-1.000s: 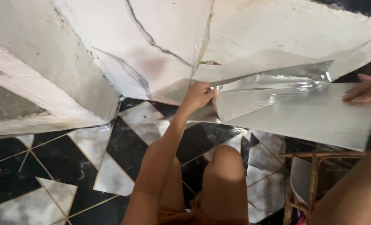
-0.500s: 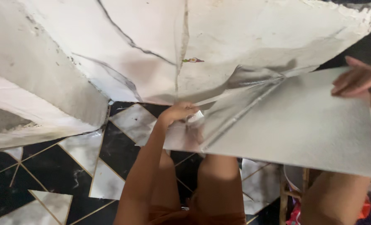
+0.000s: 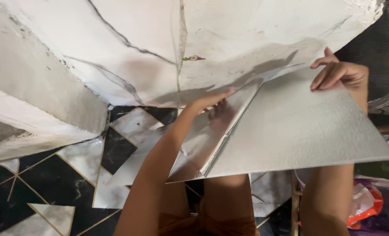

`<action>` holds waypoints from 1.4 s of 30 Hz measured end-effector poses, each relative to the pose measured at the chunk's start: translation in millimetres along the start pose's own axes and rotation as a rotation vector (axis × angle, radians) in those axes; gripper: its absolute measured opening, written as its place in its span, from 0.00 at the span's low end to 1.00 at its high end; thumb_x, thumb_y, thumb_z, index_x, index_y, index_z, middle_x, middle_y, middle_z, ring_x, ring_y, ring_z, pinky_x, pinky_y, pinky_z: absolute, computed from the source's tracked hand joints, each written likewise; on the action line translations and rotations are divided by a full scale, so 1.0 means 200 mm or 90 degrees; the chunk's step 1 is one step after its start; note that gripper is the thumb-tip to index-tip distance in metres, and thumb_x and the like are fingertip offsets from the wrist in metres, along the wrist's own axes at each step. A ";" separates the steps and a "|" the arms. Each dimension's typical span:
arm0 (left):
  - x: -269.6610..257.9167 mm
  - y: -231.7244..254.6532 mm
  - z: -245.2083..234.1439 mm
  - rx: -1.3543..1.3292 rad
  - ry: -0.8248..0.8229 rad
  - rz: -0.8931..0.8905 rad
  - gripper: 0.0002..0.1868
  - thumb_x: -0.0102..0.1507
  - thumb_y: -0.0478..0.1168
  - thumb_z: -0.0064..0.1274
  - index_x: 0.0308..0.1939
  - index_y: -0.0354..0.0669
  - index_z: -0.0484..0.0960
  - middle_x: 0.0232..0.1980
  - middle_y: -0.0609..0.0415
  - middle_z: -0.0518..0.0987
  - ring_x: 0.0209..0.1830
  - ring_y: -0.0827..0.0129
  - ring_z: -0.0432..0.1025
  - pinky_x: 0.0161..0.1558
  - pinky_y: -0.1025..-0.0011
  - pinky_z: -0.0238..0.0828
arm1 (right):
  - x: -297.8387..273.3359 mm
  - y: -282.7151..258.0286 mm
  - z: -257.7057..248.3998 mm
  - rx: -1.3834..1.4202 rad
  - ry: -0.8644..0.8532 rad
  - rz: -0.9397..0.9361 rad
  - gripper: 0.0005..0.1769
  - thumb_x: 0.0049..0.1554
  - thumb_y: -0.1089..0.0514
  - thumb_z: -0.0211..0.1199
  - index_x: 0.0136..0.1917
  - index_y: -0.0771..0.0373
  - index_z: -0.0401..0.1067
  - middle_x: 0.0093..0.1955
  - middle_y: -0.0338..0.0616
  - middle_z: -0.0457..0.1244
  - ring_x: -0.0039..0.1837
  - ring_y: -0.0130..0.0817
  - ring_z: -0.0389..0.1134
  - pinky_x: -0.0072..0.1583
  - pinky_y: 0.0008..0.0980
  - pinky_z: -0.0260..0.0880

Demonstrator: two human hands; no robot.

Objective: The person removes the protective film from a marble-patterned tile and applies it to a stair riser. They peel the backing, align the tile, and press it into place, smoothing the surface to ensure adhesion.

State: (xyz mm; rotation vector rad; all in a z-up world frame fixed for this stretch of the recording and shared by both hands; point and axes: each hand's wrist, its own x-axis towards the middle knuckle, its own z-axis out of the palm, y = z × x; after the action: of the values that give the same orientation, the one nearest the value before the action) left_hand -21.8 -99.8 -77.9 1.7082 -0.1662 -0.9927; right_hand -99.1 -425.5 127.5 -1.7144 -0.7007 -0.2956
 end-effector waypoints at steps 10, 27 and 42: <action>0.10 -0.21 0.00 -0.073 0.253 0.090 0.35 0.61 0.65 0.54 0.59 0.42 0.76 0.54 0.44 0.76 0.50 0.56 0.71 0.49 0.57 0.65 | 0.01 0.02 0.04 0.026 -0.013 0.009 0.15 0.61 0.61 0.74 0.35 0.55 0.72 0.38 0.40 0.69 0.45 0.28 0.73 0.79 0.37 0.56; -0.42 -0.54 -0.22 0.104 0.679 0.200 0.16 0.65 0.49 0.54 0.38 0.39 0.86 0.36 0.44 0.84 0.35 0.56 0.79 0.39 0.62 0.72 | -0.15 0.32 -0.35 -0.086 -0.037 -0.182 0.08 0.65 0.56 0.65 0.43 0.57 0.73 0.37 0.42 0.69 0.40 0.28 0.73 0.42 0.23 0.64; -0.64 -1.28 -0.55 0.153 0.744 0.106 0.19 0.62 0.53 0.57 0.38 0.39 0.85 0.39 0.42 0.83 0.40 0.47 0.79 0.43 0.57 0.73 | -0.39 0.54 -0.69 -0.208 -0.136 0.042 0.07 0.65 0.56 0.63 0.45 0.58 0.71 0.41 0.43 0.70 0.41 0.29 0.73 0.48 0.25 0.69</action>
State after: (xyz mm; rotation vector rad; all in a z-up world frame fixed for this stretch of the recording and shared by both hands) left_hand -120.9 153.0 -221.8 2.1860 0.3452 0.2524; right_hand -73.2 -591.5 36.9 -2.0984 -0.7815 -0.1898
